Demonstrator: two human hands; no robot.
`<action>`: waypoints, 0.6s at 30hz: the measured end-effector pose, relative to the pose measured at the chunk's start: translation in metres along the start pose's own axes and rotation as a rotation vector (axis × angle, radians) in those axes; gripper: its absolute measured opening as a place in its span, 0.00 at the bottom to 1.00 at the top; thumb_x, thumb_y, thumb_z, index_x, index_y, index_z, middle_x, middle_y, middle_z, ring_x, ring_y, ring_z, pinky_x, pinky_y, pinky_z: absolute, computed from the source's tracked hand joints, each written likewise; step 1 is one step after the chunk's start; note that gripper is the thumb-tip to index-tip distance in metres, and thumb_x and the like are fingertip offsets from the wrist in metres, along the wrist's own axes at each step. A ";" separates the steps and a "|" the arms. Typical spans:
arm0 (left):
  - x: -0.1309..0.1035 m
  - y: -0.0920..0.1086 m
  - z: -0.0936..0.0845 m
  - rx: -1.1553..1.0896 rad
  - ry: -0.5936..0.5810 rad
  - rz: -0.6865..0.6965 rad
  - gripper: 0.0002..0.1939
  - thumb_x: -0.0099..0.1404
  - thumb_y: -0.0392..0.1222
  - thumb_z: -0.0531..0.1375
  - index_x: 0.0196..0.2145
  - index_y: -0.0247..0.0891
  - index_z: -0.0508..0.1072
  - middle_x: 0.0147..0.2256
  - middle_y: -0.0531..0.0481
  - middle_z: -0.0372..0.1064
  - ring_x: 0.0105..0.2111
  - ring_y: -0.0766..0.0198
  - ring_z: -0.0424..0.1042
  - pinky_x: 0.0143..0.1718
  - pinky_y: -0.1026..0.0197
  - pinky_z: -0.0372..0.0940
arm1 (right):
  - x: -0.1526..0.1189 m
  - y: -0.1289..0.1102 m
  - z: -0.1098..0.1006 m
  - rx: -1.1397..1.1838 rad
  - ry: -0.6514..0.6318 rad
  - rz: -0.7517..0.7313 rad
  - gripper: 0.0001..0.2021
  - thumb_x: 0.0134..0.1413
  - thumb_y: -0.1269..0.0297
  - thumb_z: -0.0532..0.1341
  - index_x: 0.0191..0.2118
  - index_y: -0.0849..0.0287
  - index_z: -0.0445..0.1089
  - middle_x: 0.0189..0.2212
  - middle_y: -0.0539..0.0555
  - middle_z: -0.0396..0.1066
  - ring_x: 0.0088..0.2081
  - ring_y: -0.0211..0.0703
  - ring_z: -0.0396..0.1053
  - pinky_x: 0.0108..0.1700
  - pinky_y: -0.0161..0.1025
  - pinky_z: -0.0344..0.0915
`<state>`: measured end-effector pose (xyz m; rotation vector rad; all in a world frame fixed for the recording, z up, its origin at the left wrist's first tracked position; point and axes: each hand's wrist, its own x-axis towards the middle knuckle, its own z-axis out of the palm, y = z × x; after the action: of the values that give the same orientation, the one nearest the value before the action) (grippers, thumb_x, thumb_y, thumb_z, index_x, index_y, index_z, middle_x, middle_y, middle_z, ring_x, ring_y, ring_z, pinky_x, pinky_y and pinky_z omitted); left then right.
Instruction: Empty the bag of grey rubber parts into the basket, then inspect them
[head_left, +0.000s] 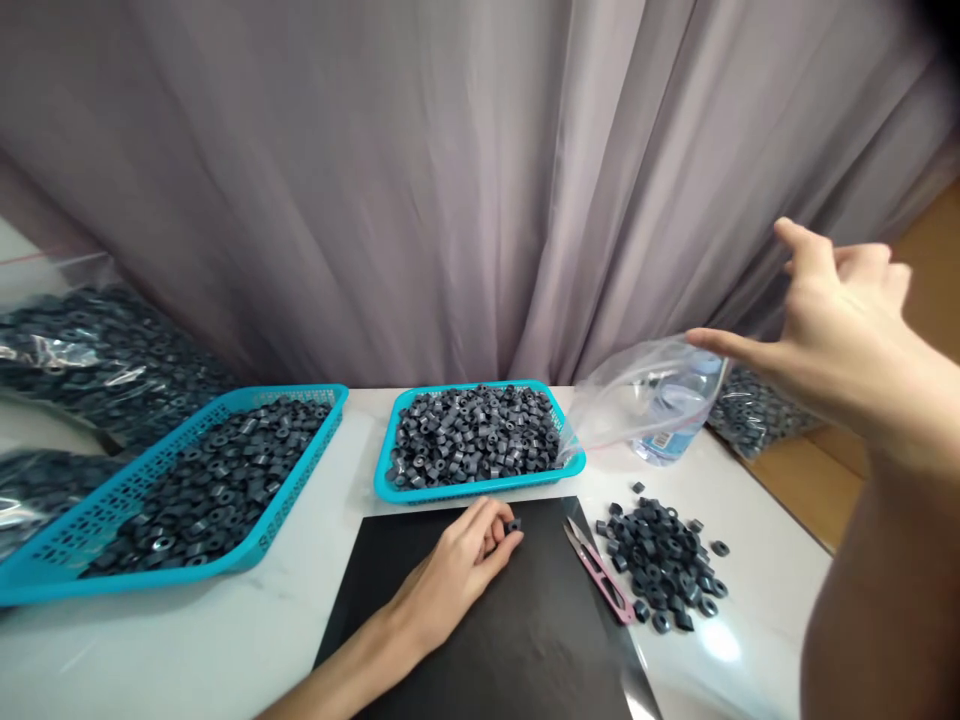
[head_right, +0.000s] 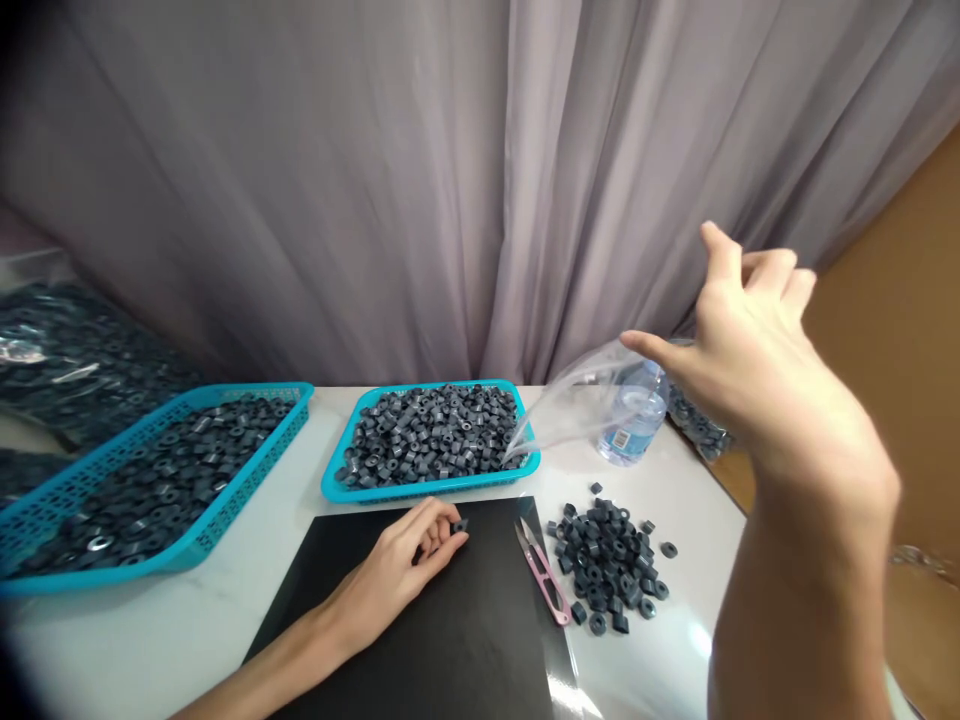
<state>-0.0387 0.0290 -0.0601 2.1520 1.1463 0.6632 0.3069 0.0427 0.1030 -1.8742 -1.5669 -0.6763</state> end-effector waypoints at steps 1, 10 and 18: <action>0.001 -0.001 0.000 -0.049 0.001 -0.006 0.10 0.74 0.51 0.54 0.42 0.43 0.69 0.36 0.54 0.66 0.34 0.64 0.69 0.39 0.62 0.67 | -0.003 -0.003 -0.008 -0.052 -0.041 -0.027 0.54 0.53 0.31 0.61 0.74 0.62 0.43 0.58 0.76 0.59 0.60 0.79 0.60 0.56 0.71 0.62; 0.002 -0.008 0.003 -0.388 0.025 -0.006 0.14 0.70 0.53 0.60 0.42 0.39 0.72 0.35 0.51 0.67 0.35 0.63 0.68 0.36 0.62 0.67 | -0.073 -0.103 -0.023 0.438 -0.652 -0.815 0.10 0.68 0.65 0.57 0.53 0.52 0.68 0.43 0.54 0.75 0.41 0.47 0.76 0.41 0.41 0.73; -0.010 -0.007 0.000 -0.852 -0.062 -0.192 0.18 0.69 0.54 0.62 0.38 0.32 0.75 0.31 0.50 0.68 0.29 0.67 0.68 0.29 0.65 0.64 | -0.149 -0.125 0.044 0.611 -0.700 -0.557 0.10 0.64 0.74 0.57 0.49 0.58 0.61 0.43 0.57 0.71 0.36 0.46 0.73 0.34 0.40 0.68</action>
<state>-0.0475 0.0239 -0.0663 1.3149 0.8081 0.8024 0.1579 -0.0109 -0.0179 -1.2488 -2.4249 0.3054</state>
